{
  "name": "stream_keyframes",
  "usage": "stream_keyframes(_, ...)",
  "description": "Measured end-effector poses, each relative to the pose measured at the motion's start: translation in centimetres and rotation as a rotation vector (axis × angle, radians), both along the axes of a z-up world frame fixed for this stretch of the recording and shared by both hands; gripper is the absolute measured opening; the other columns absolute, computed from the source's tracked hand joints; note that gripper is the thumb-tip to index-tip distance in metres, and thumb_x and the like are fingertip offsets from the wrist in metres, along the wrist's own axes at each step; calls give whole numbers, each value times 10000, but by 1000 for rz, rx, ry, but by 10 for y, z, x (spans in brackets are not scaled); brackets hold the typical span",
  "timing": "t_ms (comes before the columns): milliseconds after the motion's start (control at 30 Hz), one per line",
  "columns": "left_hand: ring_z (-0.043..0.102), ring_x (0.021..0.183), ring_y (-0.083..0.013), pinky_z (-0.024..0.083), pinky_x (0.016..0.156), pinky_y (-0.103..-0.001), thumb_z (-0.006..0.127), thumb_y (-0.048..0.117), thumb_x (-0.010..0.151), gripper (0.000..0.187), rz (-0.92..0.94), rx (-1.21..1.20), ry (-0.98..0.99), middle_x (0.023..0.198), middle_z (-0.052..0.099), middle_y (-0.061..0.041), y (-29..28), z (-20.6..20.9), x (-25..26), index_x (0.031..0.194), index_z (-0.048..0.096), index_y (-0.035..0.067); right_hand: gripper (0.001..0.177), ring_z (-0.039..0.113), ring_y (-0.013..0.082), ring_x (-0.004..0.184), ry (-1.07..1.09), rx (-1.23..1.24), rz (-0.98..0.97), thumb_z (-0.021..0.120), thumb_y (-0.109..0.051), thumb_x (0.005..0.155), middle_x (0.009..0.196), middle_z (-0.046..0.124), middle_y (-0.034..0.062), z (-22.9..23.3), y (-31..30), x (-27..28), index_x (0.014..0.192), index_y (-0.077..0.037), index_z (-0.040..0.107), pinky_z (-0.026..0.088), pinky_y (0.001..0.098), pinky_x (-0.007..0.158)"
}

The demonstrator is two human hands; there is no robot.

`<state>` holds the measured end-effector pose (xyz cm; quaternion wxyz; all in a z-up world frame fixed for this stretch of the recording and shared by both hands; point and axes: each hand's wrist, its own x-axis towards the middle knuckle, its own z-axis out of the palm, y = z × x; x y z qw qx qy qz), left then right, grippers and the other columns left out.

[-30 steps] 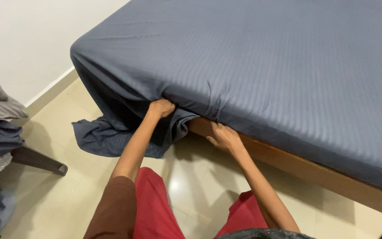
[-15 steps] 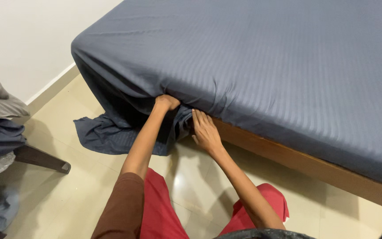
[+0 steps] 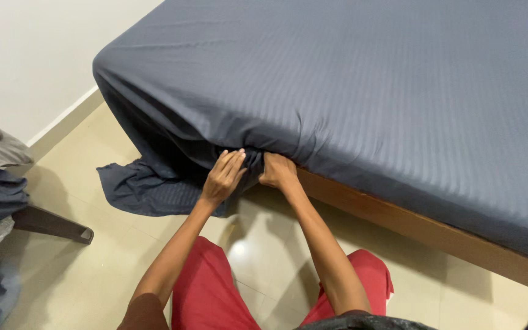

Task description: The person kneels on the floor beside a wooden bed frame and tucks a blue fitted sheet under the mattress. They work systematically around the corners and edges, pulling the fabric tight and smoothing the surface to ensure a neat fit.

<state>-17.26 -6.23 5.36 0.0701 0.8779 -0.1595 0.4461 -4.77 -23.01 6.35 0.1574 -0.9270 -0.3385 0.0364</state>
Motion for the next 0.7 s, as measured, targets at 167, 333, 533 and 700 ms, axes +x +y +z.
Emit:
stream_keyframes(167,578,1243,-320,468,1105,-405,651,117,837,480,3,321,1,1313,636,-162,-17,20,47,1311,635,42,410,687,404,1011,20,31,10,728,-157,656,1034,721,219,-14,-6,8,1042,-30,669,560,501,869)
stream_keyframes(333,652,1158,-236,526,1044,-334,647,93,848,368,-16,364,-60,1231,688,-95,6,12,61,1205,700,21,383,680,426,993,-122,58,80,741,-140,717,1008,708,231,-8,-15,-2,1054,6,633,546,526,872)
stream_keyframes(533,687,976,-192,575,861,-295,680,68,877,156,-117,352,-66,1036,707,-54,15,17,77,1011,746,24,624,649,440,1122,-650,379,87,749,-152,655,1234,671,297,12,-43,-82,1222,66,608,519,479,983)
stream_keyframes(700,680,965,-185,581,844,-276,688,54,862,183,-87,347,-61,994,691,-54,14,17,70,1030,741,4,332,592,288,1325,-825,425,43,710,-71,962,1346,650,140,6,-116,-111,1277,27,679,477,456,1154)
